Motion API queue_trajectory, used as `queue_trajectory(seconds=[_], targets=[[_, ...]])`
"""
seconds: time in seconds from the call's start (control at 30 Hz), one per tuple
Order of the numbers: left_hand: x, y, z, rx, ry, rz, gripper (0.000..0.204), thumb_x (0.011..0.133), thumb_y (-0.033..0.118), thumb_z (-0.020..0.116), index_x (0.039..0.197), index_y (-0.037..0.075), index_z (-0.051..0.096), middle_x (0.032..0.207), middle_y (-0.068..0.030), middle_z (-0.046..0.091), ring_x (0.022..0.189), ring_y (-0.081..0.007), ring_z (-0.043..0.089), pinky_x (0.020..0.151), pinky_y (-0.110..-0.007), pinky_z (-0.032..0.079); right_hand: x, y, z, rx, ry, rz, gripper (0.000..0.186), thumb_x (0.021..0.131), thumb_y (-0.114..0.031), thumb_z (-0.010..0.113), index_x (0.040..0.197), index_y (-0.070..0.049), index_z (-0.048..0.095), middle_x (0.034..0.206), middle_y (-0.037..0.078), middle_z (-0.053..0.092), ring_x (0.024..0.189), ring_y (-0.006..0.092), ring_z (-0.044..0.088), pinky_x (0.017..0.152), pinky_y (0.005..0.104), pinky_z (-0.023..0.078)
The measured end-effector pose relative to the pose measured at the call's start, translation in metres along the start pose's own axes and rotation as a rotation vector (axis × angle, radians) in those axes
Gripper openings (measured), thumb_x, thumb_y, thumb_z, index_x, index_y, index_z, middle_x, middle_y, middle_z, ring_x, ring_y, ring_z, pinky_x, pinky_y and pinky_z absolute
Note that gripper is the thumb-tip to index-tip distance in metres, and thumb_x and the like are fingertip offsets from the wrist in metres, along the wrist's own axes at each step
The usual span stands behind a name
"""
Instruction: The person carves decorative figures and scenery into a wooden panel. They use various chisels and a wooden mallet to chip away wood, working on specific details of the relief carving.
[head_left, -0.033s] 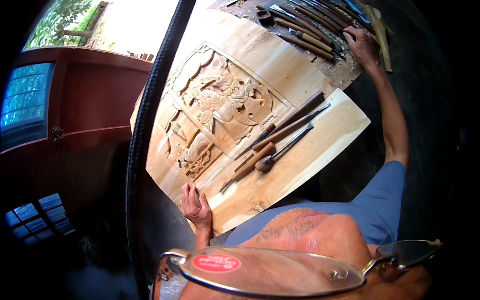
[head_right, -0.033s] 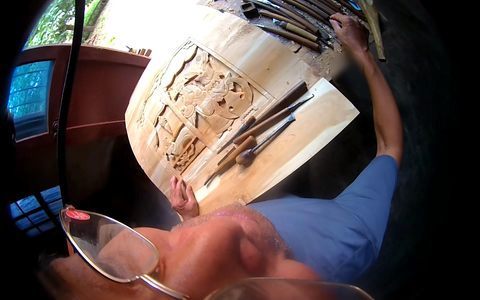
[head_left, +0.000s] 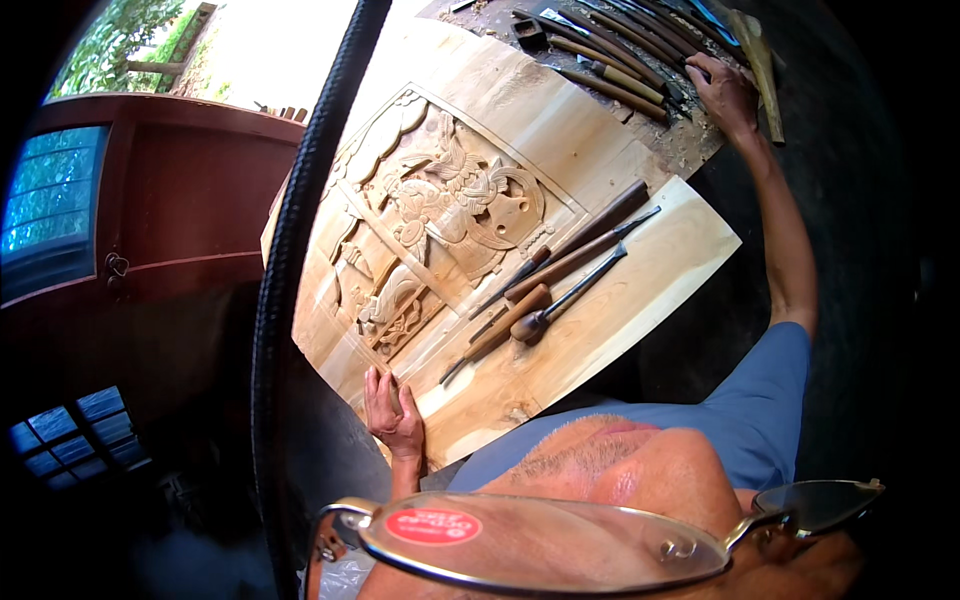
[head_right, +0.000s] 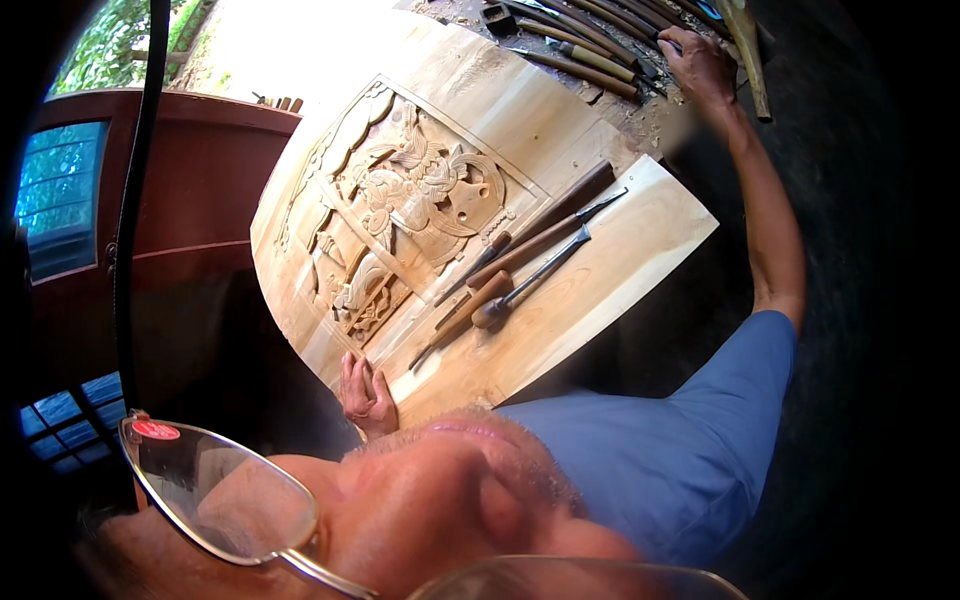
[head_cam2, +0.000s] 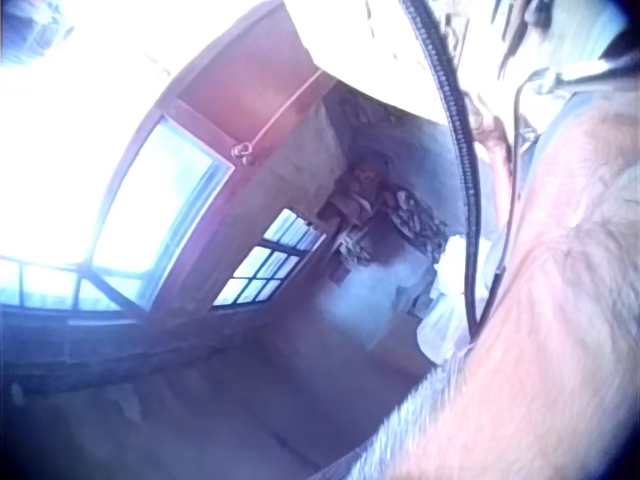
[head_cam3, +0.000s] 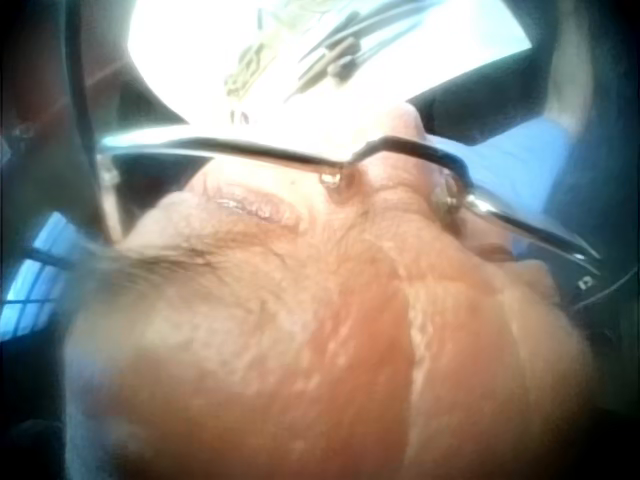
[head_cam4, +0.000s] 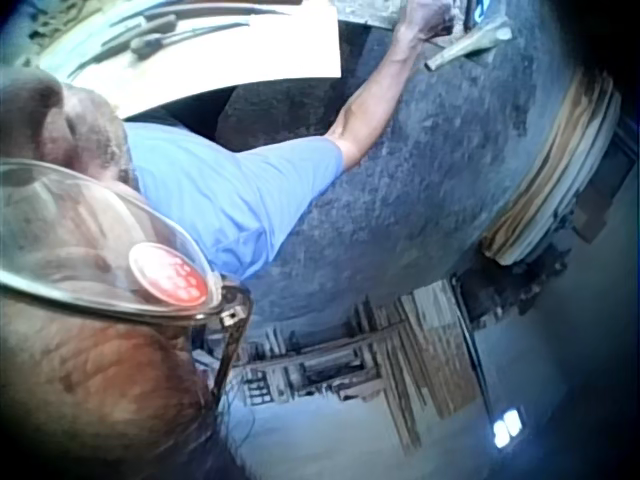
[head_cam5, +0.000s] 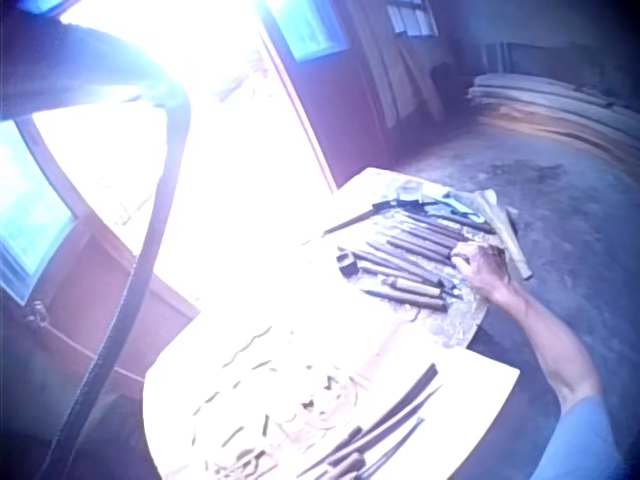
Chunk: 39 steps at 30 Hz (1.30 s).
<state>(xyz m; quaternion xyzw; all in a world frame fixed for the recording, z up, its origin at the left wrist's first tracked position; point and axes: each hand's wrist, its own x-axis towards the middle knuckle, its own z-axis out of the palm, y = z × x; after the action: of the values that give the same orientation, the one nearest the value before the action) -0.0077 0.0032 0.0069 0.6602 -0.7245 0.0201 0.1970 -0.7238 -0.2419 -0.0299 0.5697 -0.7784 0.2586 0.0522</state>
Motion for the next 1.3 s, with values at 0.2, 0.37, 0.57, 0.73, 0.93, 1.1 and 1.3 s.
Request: queue_trajectory(seconds=[0.2, 0.37, 0.57, 0.73, 0.93, 1.1, 1.3], targets=[[0.001, -0.001, 0.001, -0.006, 0.003, 0.003, 0.043, 0.09, 0.001, 0.079, 0.132, 0.002, 0.073, 0.149, -0.0242, 0.068, 0.141, -0.0438, 0.063, 0.12, -0.051, 0.05, -0.016, -0.005, 0.004, 0.045, 0.085, -0.101, 0.022, 0.106, -0.033, 0.07, 0.12, -0.019, 0.081, 0.118, 0.007, 0.082, 0.109, 0.0324, 0.077, 0.088, 0.0431, 0.061], [0.001, 0.0, 0.002, -0.001, -0.011, -0.009, 0.042, 0.091, 0.001, 0.079, 0.132, 0.002, 0.073, 0.149, -0.0242, 0.068, 0.142, -0.0439, 0.063, 0.12, -0.051, 0.049, -0.028, -0.018, -0.003, -0.019, 0.077, -0.075, 0.023, 0.106, -0.034, 0.071, 0.12, -0.02, 0.082, 0.108, 0.012, 0.082, 0.1, 0.0363, 0.079, 0.082, 0.0459, 0.062], [0.001, -0.001, 0.003, 0.035, -0.034, 0.009, 0.042, 0.093, 0.003, 0.077, 0.135, 0.002, 0.072, 0.152, -0.0243, 0.066, 0.143, -0.0431, 0.061, 0.12, -0.051, 0.049, -0.032, -0.001, -0.002, 0.018, 0.13, -0.065, 0.021, 0.106, -0.033, 0.07, 0.117, -0.019, 0.082, 0.104, 0.011, 0.082, 0.098, 0.0358, 0.079, 0.08, 0.0448, 0.062], [-0.005, -0.004, -0.002, 0.015, -0.052, -0.034, 0.045, 0.096, 0.006, 0.076, 0.141, 0.001, 0.068, 0.155, -0.0247, 0.063, 0.144, -0.0439, 0.06, 0.121, -0.05, 0.048, -0.037, 0.004, -0.011, 0.01, 0.084, 0.033, 0.022, 0.106, -0.035, 0.069, 0.114, -0.018, 0.082, 0.099, 0.011, 0.081, 0.094, 0.0363, 0.079, 0.077, 0.0451, 0.061], [-0.03, -0.015, -0.017, 0.109, -0.054, -0.263, 0.055, 0.101, 0.013, 0.075, 0.151, -0.002, 0.059, 0.16, -0.0241, 0.058, 0.147, -0.0425, 0.056, 0.123, -0.048, 0.044, -0.042, 0.021, -0.011, 0.031, 0.087, 0.016, 0.024, 0.106, -0.037, 0.07, 0.113, -0.018, 0.082, 0.094, 0.012, 0.08, 0.09, 0.0356, 0.079, 0.074, 0.0446, 0.06], [-0.064, -0.032, -0.027, 0.172, -0.053, -0.444, 0.058, 0.104, 0.021, 0.074, 0.152, -0.005, 0.056, 0.158, -0.0261, 0.059, 0.145, -0.0428, 0.056, 0.121, -0.048, 0.044, -0.035, 0.015, -0.009, 0.092, 0.081, 0.023, 0.025, 0.106, -0.038, 0.07, 0.113, -0.017, 0.082, 0.092, 0.012, 0.08, 0.088, 0.0347, 0.079, 0.072, 0.0439, 0.059], [-0.069, -0.026, -0.025, 0.096, -0.067, -0.588, 0.056, 0.109, 0.026, 0.066, 0.152, -0.007, 0.055, 0.154, -0.0286, 0.06, 0.143, -0.0441, 0.057, 0.12, -0.048, 0.045, -0.025, 0.003, 0.001, 0.044, 0.106, -0.044, 0.023, 0.106, -0.037, 0.07, 0.111, -0.017, 0.082, 0.095, 0.013, 0.08, 0.09, 0.0369, 0.078, 0.073, 0.0443, 0.059]])
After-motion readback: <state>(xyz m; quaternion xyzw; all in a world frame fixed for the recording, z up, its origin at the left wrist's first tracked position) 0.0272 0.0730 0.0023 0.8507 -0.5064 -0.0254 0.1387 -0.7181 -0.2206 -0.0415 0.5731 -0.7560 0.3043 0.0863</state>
